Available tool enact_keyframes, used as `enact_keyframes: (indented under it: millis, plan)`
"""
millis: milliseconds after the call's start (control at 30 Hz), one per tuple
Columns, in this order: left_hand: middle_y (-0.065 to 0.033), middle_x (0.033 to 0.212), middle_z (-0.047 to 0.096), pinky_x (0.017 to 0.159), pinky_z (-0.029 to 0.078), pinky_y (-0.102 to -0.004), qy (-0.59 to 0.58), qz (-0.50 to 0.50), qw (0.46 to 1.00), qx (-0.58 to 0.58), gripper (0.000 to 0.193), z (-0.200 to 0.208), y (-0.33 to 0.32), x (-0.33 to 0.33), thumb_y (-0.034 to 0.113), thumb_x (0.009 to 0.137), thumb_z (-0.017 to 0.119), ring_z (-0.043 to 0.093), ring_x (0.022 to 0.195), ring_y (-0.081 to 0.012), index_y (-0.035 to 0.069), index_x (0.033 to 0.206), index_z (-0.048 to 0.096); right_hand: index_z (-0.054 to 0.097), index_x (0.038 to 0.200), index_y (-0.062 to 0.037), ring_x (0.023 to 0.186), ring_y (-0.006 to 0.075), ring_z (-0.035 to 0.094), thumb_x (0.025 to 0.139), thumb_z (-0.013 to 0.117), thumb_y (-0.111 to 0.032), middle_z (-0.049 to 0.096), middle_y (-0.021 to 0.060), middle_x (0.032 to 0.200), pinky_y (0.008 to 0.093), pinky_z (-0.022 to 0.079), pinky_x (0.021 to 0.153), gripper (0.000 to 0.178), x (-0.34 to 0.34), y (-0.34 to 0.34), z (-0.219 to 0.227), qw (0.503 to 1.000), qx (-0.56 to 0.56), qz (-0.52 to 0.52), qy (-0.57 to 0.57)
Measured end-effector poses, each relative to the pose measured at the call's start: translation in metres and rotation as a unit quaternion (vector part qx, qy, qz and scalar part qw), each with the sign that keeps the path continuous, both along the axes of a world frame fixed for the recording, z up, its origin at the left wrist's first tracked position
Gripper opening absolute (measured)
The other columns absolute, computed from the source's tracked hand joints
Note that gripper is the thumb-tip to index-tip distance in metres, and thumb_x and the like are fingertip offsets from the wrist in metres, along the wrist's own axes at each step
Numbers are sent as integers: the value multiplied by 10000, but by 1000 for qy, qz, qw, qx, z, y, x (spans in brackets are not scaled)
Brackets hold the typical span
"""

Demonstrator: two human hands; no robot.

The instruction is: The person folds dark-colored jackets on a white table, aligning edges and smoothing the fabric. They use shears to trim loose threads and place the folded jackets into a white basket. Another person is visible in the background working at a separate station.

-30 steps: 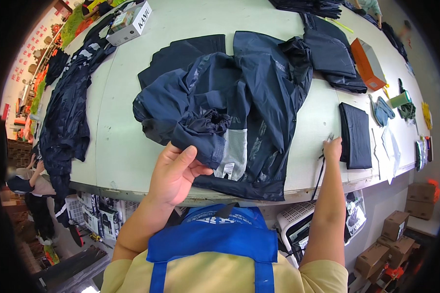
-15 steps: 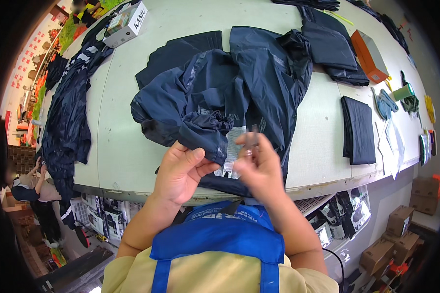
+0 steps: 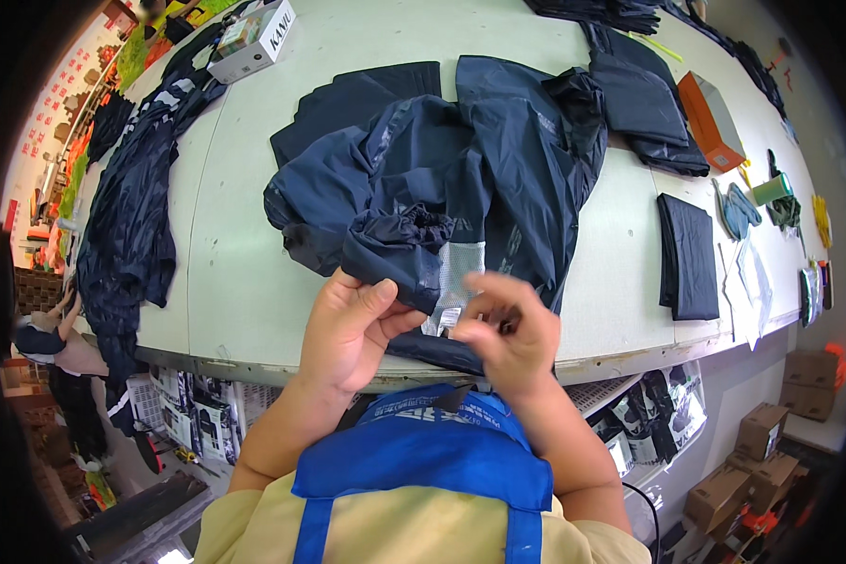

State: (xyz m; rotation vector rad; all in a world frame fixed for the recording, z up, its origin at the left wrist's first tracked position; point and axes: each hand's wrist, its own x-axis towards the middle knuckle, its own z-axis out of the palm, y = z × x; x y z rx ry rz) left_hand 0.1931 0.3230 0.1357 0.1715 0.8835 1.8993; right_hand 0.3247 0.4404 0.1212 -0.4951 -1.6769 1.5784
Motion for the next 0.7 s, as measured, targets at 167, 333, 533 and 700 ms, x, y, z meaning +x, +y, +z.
enact_keyframes:
  millis: [167,333,533,700]
  plan:
    - [-104,1013,655,767,586,-305,-2,-3,1000,6,203,3,-2,1,63,904,600,666,890,-189,21,1100,564,623,1185,-5,649,156,509,880,623,-232,581,62,753,276,397,612,380,14,23,3,965,217,45,-144]
    - [-113,1013,650,762,589,-308,4,0,1000,-16,201,4,-1,3,90,901,604,667,884,-191,23,1087,565,655,1164,-77,665,191,516,737,743,-181,580,53,759,311,382,638,449,12,12,10,951,242,52,-185]
    - [-116,1021,656,761,584,-298,-7,-8,1000,-18,229,2,-3,5,52,898,607,665,891,-191,12,1119,561,681,1049,-74,586,169,512,686,781,-215,584,24,714,303,369,615,401,4,15,14,931,326,35,-162]
    - [-114,1015,659,753,582,-295,-9,-3,1000,-8,224,3,-4,5,49,893,611,668,868,-185,16,1110,567,686,1028,-69,611,170,516,678,786,-235,585,32,716,306,367,615,399,7,17,11,942,289,24,-170]
